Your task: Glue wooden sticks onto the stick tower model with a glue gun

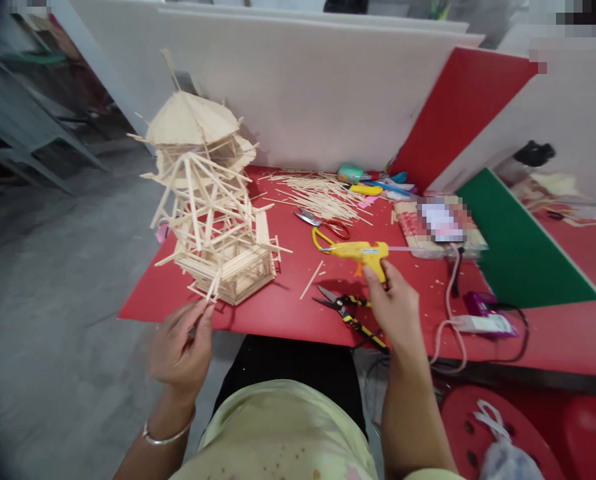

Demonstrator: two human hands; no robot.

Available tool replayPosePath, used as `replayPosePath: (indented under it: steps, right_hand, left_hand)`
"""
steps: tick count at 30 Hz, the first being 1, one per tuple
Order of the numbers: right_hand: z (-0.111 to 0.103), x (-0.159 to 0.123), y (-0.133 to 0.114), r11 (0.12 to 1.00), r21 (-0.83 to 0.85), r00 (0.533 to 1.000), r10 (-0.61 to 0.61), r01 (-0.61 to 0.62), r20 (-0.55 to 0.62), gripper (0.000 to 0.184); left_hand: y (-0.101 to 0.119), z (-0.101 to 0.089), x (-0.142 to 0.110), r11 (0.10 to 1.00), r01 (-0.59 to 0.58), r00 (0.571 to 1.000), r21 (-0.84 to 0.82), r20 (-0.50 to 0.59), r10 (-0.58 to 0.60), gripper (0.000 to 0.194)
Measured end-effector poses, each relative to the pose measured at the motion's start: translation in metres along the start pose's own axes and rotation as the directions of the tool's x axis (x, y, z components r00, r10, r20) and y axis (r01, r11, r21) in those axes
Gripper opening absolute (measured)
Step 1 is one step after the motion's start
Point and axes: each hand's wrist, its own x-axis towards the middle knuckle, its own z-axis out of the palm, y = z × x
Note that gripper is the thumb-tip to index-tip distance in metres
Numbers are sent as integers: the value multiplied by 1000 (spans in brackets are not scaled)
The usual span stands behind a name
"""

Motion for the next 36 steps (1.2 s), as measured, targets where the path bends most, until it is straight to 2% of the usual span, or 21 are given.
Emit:
replayPosePath:
  steps: [2, 4, 7, 9, 11, 13, 14, 16, 19, 21, 24, 26, 28, 32, 36]
  right_hand:
    - [-11, 21, 47, 985, -153, 995, 88, -81, 44, 61]
    - [-14, 38, 83, 957, -267, 978, 156, -116, 136, 59]
    - [-7, 47, 103, 929, -343, 976, 187, -138, 113, 53]
    - [3, 42, 95, 924, -371, 994, 106, -92, 19, 50]
    - [16, 32, 76, 945, -323, 999, -54, 51, 2, 45]
    - [33, 23, 53, 963, -149, 967, -203, 226, 156, 34]
    - [43, 20, 43, 960, -81, 936, -240, 269, 257, 30]
    - [63, 19, 26, 955, -55, 900, -254, 291, 353, 24]
    - [85, 24, 15, 951, -79, 887, -245, 298, 392, 20]
    - [92, 28, 13, 948, -76, 875, -253, 310, 413, 15]
    - [96, 30, 14, 941, -71, 870, -274, 330, 409, 18]
    - [95, 24, 13, 949, -59, 893, -270, 310, 359, 22]
    - [91, 12, 6, 963, 28, 916, -265, 270, 302, 27]
    - [79, -24, -30, 931, 274, 930, -303, 243, 207, 26]
    - [70, -53, -79, 852, 453, 897, -389, 262, 213, 17]
  left_hand:
    - [-2, 1, 0, 1000, -25, 1000, -2, -12, 25, 39]
    - [-3, 2, 0, 1000, -27, 1000, 6, -11, 27, 39]
    - [-2, 3, 0, 999, -19, 1000, 31, -5, 19, 38]
    - [-1, 4, -1, 999, -11, 1000, 34, -9, 12, 40]
    - [1, 4, -2, 999, 12, 1000, 33, -11, -12, 42]
    - [2, 5, -3, 999, 34, 999, 28, -10, -34, 43]
    - [2, 5, -3, 999, 40, 999, 25, -5, -40, 44]
    - [1, 6, -4, 999, 39, 999, 24, -1, -39, 45]
    - [0, 6, -2, 1000, 15, 1000, 27, -13, -14, 43]
    - [0, 6, 1, 999, 3, 1000, 40, -12, -3, 39]
    - [0, 4, 4, 999, -5, 1000, 37, 24, 4, 37]
    - [0, 4, 4, 1000, -1, 999, 17, 40, 0, 38]
    - [0, 4, 4, 1000, 15, 999, 8, 39, -15, 38]
    - [0, 4, 4, 1000, 31, 999, -1, 11, -31, 29]
    - [0, 5, 6, 999, 20, 1000, -25, 7, -20, 28]
